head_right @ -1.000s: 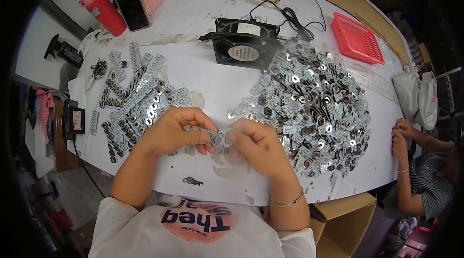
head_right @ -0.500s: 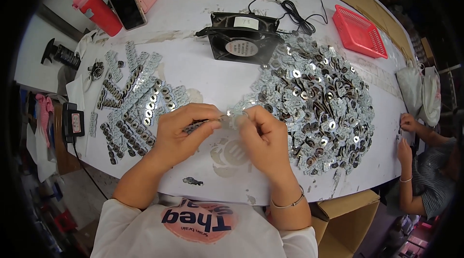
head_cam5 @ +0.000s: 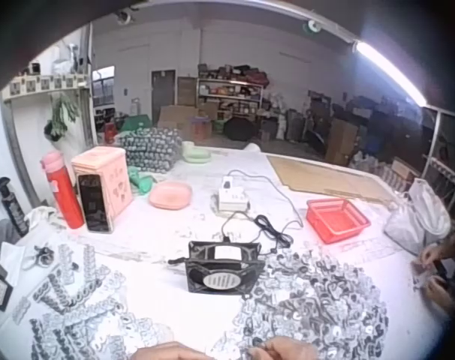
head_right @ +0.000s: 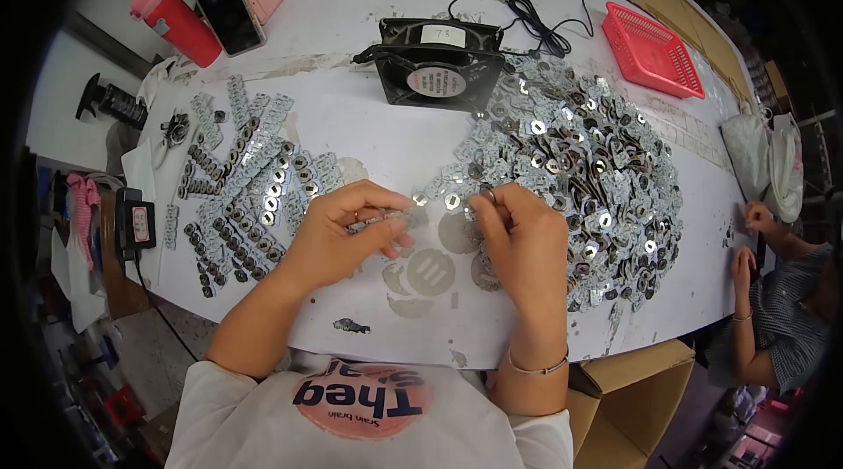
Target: The person assembles small components by hand, attaching metal discs to circuit board strips on a workbench.
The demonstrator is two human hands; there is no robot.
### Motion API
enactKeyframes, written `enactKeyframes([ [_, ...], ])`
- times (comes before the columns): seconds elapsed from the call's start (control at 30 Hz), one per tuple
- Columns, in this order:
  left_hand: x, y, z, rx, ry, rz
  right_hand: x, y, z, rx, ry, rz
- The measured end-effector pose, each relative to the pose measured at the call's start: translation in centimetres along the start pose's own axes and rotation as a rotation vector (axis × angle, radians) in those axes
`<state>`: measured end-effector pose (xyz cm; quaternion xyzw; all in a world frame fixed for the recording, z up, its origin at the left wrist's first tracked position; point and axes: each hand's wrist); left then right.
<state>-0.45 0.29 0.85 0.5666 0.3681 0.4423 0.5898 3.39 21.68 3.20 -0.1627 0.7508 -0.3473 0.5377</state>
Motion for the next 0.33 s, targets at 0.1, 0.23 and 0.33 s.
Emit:
enactKeyframes([
  [0.1, -1.0, 0.4, -0.2, -0.237, -0.006, 0.157, 0.7, -0.9, 0.2, 0.099, -0.212, -0.371],
  [0.23, -3.7, -0.6, 0.8, -0.131, -0.034, 0.116, 1.2, -3.9, 0.1, 0.175, -0.452, -0.37],
  [0.33, -6.3, -1.4, 1.5, 0.107, 0.081, 0.196, 4.1, -4.7, -2.3, 0.06, -0.619, -0.412],
])
Point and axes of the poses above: each hand's wrist, its own z-axis away from the middle knuckle, its own x-axis out of the palm, y = z × x, and after that the axes turned 10 degrees about y, right-handed
